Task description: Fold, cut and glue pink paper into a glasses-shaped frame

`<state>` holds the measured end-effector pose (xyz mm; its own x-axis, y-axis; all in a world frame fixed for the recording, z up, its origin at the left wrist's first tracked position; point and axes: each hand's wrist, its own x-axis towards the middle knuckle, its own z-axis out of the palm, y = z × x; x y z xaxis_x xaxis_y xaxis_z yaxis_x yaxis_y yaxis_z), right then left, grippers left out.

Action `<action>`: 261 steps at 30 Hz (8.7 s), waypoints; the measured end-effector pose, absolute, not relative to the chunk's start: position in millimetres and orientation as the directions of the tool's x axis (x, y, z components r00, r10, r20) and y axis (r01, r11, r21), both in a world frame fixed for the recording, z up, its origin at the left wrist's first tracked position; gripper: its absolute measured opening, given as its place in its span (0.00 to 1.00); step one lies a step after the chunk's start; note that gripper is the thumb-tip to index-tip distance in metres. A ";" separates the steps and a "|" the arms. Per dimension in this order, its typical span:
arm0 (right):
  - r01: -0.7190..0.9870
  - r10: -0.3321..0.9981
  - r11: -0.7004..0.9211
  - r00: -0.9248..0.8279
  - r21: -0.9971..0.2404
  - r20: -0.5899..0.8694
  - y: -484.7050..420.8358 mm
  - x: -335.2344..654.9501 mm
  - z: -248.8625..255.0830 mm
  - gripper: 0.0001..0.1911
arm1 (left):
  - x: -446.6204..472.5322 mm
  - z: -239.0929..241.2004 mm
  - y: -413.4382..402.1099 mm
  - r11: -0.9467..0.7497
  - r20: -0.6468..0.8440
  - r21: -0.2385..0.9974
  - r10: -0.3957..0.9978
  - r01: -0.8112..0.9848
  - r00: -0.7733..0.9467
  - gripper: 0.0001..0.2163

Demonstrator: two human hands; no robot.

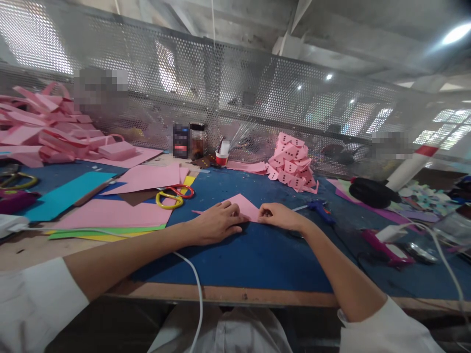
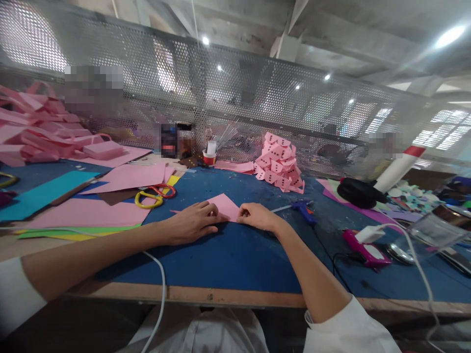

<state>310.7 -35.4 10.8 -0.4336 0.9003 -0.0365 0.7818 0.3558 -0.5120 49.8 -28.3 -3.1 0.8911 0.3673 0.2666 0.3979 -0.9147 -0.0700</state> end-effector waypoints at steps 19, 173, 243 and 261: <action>0.869 0.944 0.318 -0.326 -0.379 0.045 -42.1 297.2 4.7 0.10 | 59.1 -1.9 -26.4 -0.903 0.245 -0.164 0.354 0.398 0.903 0.21; 0.852 0.922 0.256 -0.358 -0.457 -0.151 -42.9 328.2 21.7 0.10 | 56.9 -3.4 -26.5 -0.912 0.284 -0.095 0.360 0.399 0.889 0.21; 0.779 0.860 0.264 -0.457 -0.568 -0.228 -37.4 353.9 24.7 0.15 | 57.2 -3.9 -26.7 -0.909 0.271 -0.096 0.369 0.406 0.889 0.20; 0.750 0.905 0.320 -0.424 -0.579 -0.048 -44.9 331.1 25.9 0.10 | 58.0 -0.7 -28.8 -0.902 0.249 -0.120 0.378 0.415 0.892 0.21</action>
